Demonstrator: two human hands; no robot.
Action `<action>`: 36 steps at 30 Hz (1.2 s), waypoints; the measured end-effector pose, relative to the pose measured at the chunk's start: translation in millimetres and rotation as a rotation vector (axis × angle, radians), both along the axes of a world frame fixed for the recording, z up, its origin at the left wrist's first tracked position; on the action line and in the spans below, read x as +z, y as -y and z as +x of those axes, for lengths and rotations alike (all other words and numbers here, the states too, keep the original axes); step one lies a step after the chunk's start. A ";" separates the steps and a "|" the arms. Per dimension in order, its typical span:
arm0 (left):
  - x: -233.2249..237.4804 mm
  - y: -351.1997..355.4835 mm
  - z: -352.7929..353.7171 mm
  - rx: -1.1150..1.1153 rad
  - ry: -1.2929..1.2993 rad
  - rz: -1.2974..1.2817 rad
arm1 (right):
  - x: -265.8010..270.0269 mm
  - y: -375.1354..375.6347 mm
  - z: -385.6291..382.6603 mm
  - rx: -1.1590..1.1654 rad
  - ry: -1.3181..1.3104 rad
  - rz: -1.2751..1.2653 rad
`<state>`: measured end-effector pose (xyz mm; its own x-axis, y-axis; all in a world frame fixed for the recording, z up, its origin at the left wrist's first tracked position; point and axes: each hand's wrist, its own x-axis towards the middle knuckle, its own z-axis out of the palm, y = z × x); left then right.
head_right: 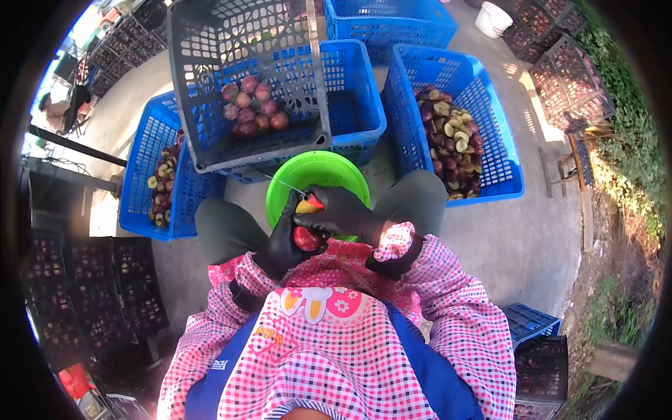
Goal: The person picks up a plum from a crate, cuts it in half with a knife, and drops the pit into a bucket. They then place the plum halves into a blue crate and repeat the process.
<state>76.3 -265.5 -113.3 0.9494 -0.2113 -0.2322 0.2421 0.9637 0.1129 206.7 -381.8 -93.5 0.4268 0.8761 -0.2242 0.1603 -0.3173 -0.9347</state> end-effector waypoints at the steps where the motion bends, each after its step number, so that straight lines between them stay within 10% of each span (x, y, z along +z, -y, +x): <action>1: 18.9 0.3 0.7 0.041 -0.253 0.154 | -5.9 -1.8 -2.5 0.019 0.036 0.073; 2: 29.7 -5.4 1.1 0.053 -0.265 0.145 | -5.3 -2.3 -2.7 -0.087 -0.232 0.137; 4: -9.4 -66.9 -11.2 0.116 -0.349 0.615 | 8.8 12.8 29.1 -0.239 0.078 -0.062; 5: 9.7 -97.3 -27.4 0.406 -0.083 0.905 | 25.1 21.4 35.9 -0.486 -0.081 0.361; 6: 21.4 -154.4 -43.3 0.493 0.081 1.780 | 59.7 41.1 53.1 -0.529 0.183 0.320; 7: 32.1 -209.8 -66.0 0.584 -0.278 1.434 | 69.3 62.2 77.3 -0.630 0.151 0.389; 10: 105.7 -270.7 -60.4 0.891 -0.707 2.767 | 81.7 122.1 130.9 -0.761 0.771 0.007; 15: 91.3 -264.1 74.7 0.408 -0.243 2.377 | 54.1 142.3 147.2 -0.846 0.783 -0.059; 17: 65.7 -258.3 139.8 0.127 -0.025 2.517 | 45.1 132.4 139.5 -0.818 0.700 0.078; 19: 10.4 -278.3 186.3 0.245 0.562 2.825 | 19.8 157.2 146.2 -0.840 0.672 -0.328; 21: -73.7 -323.1 236.1 0.128 0.427 2.781 | 16.7 162.7 133.6 -1.018 0.625 -0.143; 25: -26.6 -273.2 262.8 -0.532 -0.071 2.749 | 22.3 188.5 124.7 -1.031 0.538 -0.299; 31: -41.0 -298.8 266.0 -0.379 -0.099 2.514 | 30.9 171.1 127.3 -0.998 0.599 -0.090; 33: -30.1 -304.6 258.9 -0.158 -0.080 2.010 | 37.1 150.2 122.0 -0.907 0.697 -0.055; 36: 69.0 -208.3 192.1 0.150 -0.095 1.306 | 55.1 94.5 91.8 -0.608 0.164 0.281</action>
